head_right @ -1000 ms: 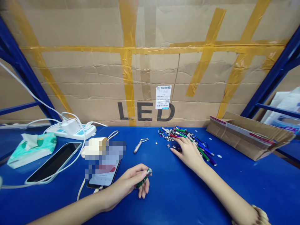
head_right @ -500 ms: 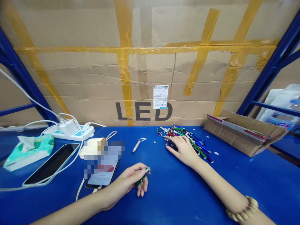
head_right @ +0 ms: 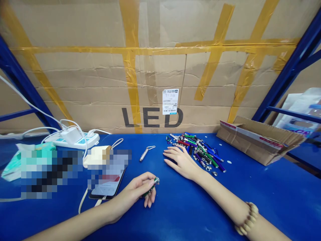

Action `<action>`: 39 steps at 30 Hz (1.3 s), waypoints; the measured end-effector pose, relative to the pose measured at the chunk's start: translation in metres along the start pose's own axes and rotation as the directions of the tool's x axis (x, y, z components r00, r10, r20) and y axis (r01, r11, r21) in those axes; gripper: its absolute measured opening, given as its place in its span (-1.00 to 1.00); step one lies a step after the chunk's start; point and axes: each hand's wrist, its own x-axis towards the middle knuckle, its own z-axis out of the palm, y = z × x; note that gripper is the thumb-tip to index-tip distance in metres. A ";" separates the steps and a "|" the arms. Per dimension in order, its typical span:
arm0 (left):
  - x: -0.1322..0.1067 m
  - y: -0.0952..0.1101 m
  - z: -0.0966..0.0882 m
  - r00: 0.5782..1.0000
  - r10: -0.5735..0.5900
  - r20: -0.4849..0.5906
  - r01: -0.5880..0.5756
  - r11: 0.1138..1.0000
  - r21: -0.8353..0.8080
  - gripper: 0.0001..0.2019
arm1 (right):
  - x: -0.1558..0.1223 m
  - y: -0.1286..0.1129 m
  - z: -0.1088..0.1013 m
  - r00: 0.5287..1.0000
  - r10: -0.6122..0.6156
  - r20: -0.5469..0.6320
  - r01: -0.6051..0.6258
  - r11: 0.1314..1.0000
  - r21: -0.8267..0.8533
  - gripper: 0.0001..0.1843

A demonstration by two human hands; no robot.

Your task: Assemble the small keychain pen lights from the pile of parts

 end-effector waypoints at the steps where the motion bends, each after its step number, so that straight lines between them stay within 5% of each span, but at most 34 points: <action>1: 0.000 0.000 0.000 1.000 0.003 0.003 -0.003 1.000 -0.003 -0.57 | 0.000 0.002 -0.001 1.000 -0.002 -0.031 0.002 1.000 -0.003 -0.66; 9: -0.001 -0.004 -0.001 0.998 0.059 -0.028 -0.059 0.998 -0.012 -0.59 | -0.006 0.008 0.006 0.982 0.120 -0.143 -0.091 0.977 0.193 -0.82; 13: -0.004 -0.003 0.001 0.993 0.099 -0.060 -0.100 0.995 -0.008 -0.65 | -0.006 0.005 0.005 0.962 0.266 -0.055 -0.216 0.875 0.433 -0.76; 17: -0.007 0.000 0.002 0.991 0.092 -0.101 -0.086 0.994 0.067 -0.70 | -0.007 -0.001 -0.002 0.959 0.284 -0.004 -0.252 0.859 0.446 -0.79; 21: -0.006 0.000 0.003 0.990 0.076 -0.115 -0.062 0.991 0.121 -0.66 | -0.010 -0.022 -0.013 0.962 0.257 -0.090 -0.173 0.832 0.528 -0.81; 27: -0.003 0.000 0.002 0.991 0.094 -0.099 -0.079 0.986 0.147 -0.66 | -0.018 -0.058 -0.025 0.958 0.051 -0.281 0.137 0.782 0.608 -0.84; 34: -0.002 -0.003 0.001 0.989 0.107 -0.099 -0.088 0.979 0.182 -0.67 | -0.020 -0.059 -0.024 0.924 -0.118 -0.363 0.310 0.787 0.533 -0.74; 39: -0.002 -0.003 0.002 0.989 0.114 -0.092 -0.097 0.980 0.173 -0.72 | -0.022 -0.060 -0.027 0.938 -0.132 -0.321 0.297 0.783 0.546 -0.64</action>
